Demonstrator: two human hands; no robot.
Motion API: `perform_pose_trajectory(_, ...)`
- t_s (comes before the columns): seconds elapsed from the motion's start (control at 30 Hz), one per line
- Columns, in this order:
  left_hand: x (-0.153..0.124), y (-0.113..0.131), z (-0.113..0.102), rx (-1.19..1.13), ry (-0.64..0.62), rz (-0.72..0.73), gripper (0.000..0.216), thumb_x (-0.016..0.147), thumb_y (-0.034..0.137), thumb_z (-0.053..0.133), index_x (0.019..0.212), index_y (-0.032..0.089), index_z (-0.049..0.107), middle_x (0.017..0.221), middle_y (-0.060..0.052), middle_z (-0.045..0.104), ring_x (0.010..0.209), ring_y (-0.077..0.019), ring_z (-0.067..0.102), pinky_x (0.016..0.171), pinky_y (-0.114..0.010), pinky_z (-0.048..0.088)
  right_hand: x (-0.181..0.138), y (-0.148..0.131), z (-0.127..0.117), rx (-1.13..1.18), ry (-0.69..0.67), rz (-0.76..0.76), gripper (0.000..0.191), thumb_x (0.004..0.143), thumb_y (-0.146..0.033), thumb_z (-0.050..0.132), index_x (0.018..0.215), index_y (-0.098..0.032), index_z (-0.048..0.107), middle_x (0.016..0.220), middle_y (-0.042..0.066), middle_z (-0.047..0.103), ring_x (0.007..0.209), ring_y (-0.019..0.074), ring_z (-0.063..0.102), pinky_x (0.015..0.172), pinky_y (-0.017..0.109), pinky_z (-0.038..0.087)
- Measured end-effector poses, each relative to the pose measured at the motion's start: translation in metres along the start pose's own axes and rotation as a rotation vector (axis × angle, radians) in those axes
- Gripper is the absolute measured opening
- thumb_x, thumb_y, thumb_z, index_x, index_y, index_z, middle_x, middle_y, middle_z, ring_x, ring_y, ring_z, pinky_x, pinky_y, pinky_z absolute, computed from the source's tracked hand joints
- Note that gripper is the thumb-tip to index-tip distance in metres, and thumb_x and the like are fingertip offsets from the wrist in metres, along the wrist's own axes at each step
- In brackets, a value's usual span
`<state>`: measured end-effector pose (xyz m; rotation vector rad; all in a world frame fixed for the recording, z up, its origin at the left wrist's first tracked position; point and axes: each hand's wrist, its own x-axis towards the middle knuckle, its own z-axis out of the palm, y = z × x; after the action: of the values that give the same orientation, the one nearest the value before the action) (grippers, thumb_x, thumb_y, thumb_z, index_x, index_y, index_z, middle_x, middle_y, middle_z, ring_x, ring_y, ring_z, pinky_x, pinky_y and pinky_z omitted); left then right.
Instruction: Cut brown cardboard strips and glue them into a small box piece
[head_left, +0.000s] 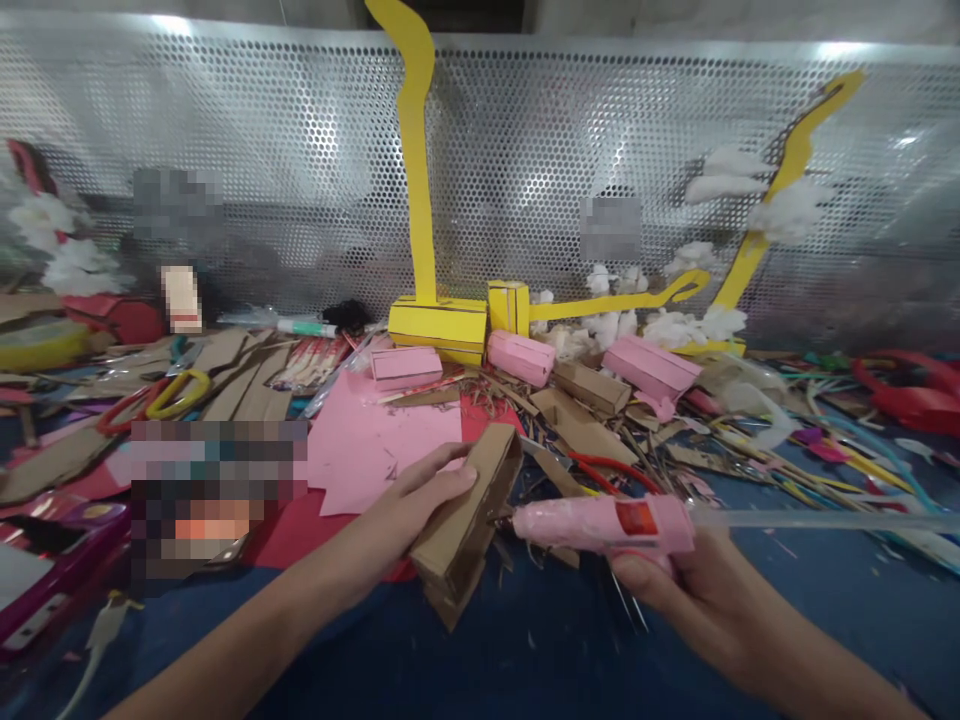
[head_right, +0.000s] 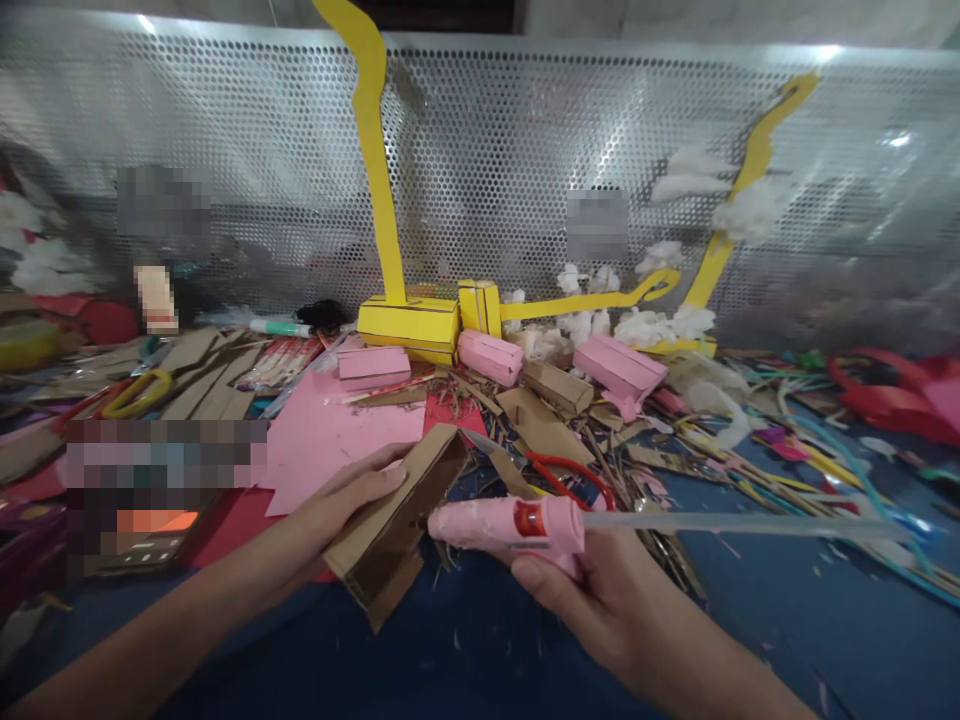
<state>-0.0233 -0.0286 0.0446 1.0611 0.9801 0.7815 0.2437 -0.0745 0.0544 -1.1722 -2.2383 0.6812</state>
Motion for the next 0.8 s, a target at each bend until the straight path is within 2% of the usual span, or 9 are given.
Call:
perform_pose_trajectory(0.13,0.002,-0.002,-0.001,-0.011,-0.005,0.036,0.057,0.086,0.052,0.064,0.136,0.025,0.056,0.126,-0.011,0.07,0.116,-0.0308,0.064,0.089,-0.037,0.051,-0.005,0.004,0.005,-0.054,0.005,-0.01,0.043,0.096,-0.04,0.057,0.138,-0.029,0.062,0.123,0.007,0.074,0.114,0.0327,0.067,0.104,0.046,0.052)
perform_pose_trajectory(0.27,0.004,-0.003,-0.001,-0.015,0.016,0.037,0.06,0.086,0.05,0.064,0.139,0.024,0.053,0.13,-0.012,0.068,0.114,-0.0314,0.065,0.086,-0.036,0.052,-0.012,0.007,0.011,-0.067,-0.011,0.024,0.039,0.096,-0.036,0.057,0.134,-0.032,0.064,0.111,0.003,0.078,0.102,0.0276,0.072,0.094,0.038,0.059)
perform_pose_trajectory(0.47,0.002,-0.002,-0.001,-0.007,0.079,0.061,0.063,0.086,0.053,0.064,0.142,0.029,0.049,0.138,-0.009,0.063,0.116,-0.0307,0.065,0.081,-0.033,0.054,-0.007,-0.006,0.009,-0.036,-0.122,-0.046,0.033,0.096,-0.031,0.057,0.126,-0.035,0.069,0.114,0.001,0.077,0.101,0.0242,0.073,0.094,0.033,0.058)
perform_pose_trajectory(0.6,0.001,-0.001,-0.001,-0.022,0.102,0.093,0.061,0.085,0.052,0.065,0.141,0.031,0.051,0.142,-0.006,0.061,0.118,-0.0305,0.063,0.083,-0.033,0.055,-0.002,-0.013,0.008,-0.09,-0.09,-0.069,0.026,0.094,-0.036,0.057,0.107,-0.03,0.078,0.096,0.003,0.08,0.083,0.0239,0.075,0.072,0.029,0.062)
perform_pose_trajectory(0.67,0.001,0.0,-0.001,-0.019,0.104,0.1,0.061,0.084,0.052,0.067,0.139,0.031,0.053,0.137,-0.006,0.064,0.119,-0.0308,0.063,0.086,-0.034,0.054,-0.002,-0.011,0.009,-0.124,-0.072,-0.041,0.026,0.094,-0.038,0.056,0.104,-0.029,0.078,0.091,0.004,0.079,0.078,0.0238,0.074,0.067,0.028,0.062)
perform_pose_trajectory(0.8,0.004,-0.001,-0.002,0.018,0.092,0.128,0.064,0.082,0.053,0.068,0.139,0.028,0.054,0.131,-0.009,0.068,0.119,-0.0321,0.063,0.091,-0.037,0.053,-0.002,-0.005,0.008,-0.165,-0.101,-0.02,0.027,0.097,-0.033,0.055,0.117,-0.033,0.073,0.102,0.002,0.079,0.096,0.0248,0.073,0.09,0.033,0.059)
